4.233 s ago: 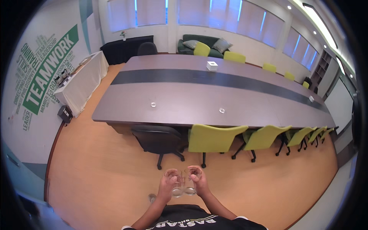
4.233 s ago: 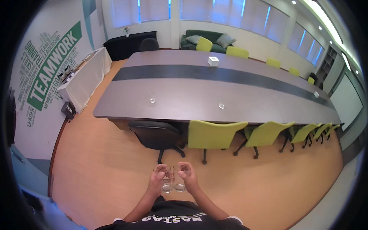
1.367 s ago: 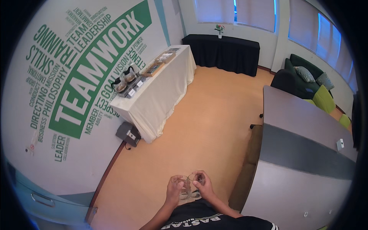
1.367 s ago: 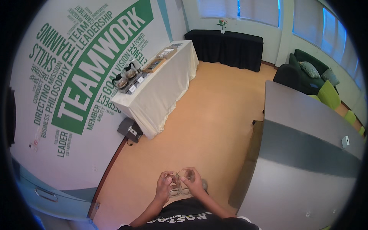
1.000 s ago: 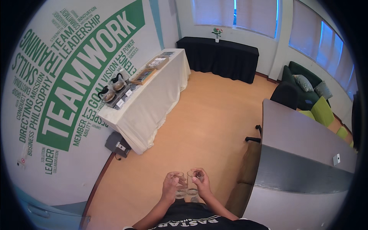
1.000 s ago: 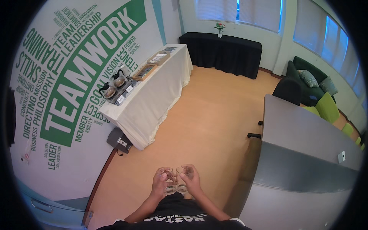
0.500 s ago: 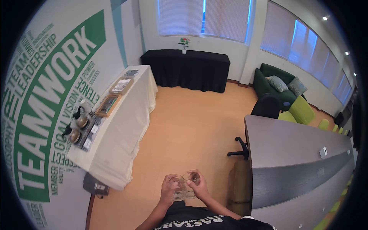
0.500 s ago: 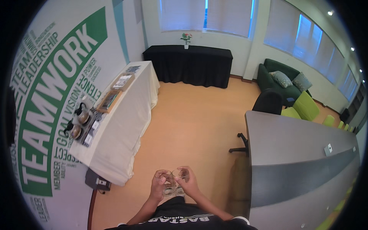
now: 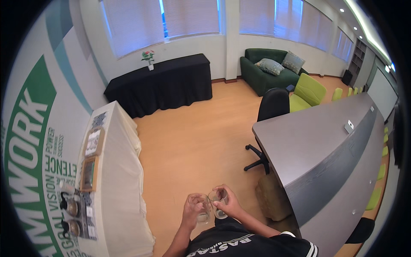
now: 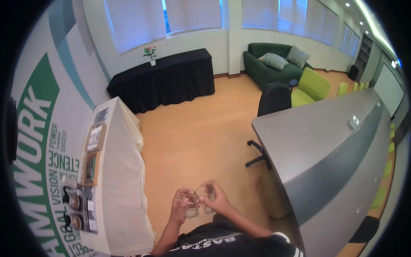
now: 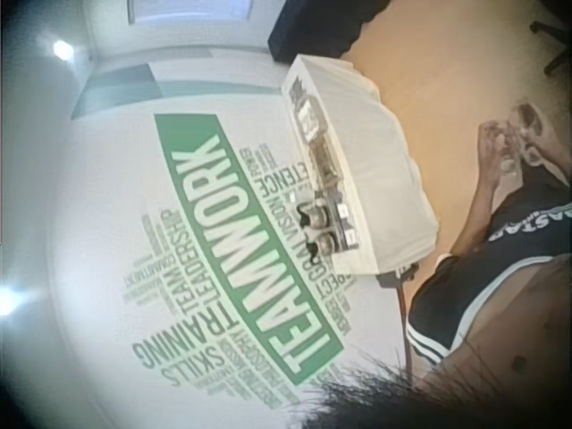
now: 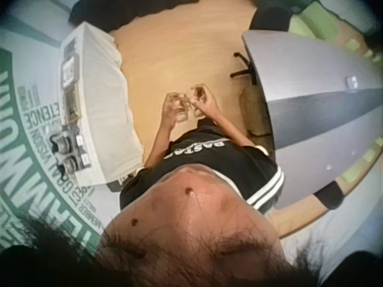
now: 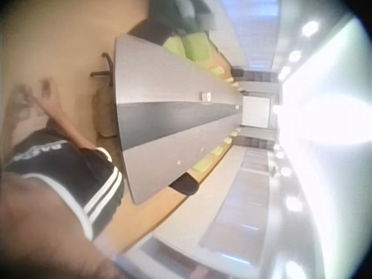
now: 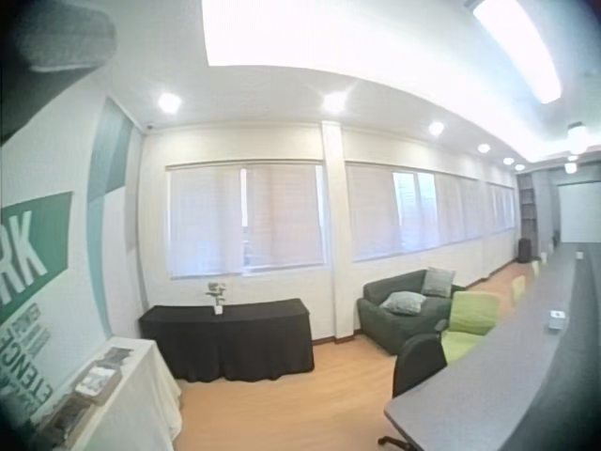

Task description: The person takes two glasses from a crate, carries them to a conference room, and sets them on a long table.

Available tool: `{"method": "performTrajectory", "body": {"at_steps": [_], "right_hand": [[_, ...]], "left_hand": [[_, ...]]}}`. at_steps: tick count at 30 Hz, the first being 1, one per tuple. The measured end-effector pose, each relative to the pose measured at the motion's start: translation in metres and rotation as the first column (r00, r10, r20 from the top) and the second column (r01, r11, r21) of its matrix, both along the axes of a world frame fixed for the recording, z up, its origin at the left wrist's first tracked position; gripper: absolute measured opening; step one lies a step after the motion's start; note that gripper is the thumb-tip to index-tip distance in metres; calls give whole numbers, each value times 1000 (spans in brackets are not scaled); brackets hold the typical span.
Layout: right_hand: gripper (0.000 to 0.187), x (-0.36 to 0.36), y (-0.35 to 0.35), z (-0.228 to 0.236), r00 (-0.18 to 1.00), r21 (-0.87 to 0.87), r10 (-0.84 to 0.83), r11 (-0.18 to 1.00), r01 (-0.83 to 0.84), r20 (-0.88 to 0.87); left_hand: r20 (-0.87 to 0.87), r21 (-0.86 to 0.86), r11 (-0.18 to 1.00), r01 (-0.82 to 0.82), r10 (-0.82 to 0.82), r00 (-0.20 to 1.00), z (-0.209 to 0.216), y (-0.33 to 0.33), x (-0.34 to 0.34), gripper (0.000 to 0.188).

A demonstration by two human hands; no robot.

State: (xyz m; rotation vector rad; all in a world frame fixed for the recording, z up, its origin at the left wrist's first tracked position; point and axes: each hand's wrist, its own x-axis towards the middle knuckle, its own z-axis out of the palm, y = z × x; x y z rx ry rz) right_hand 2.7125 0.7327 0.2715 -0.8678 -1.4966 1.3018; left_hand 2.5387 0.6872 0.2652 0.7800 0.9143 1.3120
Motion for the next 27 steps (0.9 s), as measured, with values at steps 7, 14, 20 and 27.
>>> {"method": "performTrajectory", "body": {"at_steps": [7, 14, 20, 27], "right_hand": [[44, -8, 120, -14, 996, -39, -46, 998, 43, -71], [39, -33, 248, -21, 996, -64, -31, 998, 25, -85], [35, -70, 331, -19, 960, -174, -30, 984, -19, -278], [36, -118, 426, -15, 970, -116, -37, 993, 9, -242]], "left_hand": [[-4, -12, 999, 53, -53, 999, 1, 128, -9, 46], [-22, -12, 1000, 6, -7, 1000, 10, 246, -28, 45], [-15, 30, 992, -122, 123, 992, 17, 324, -45, 44], [123, 29, 986, -166, 162, 979, 9, 417, -90, 41]]}}
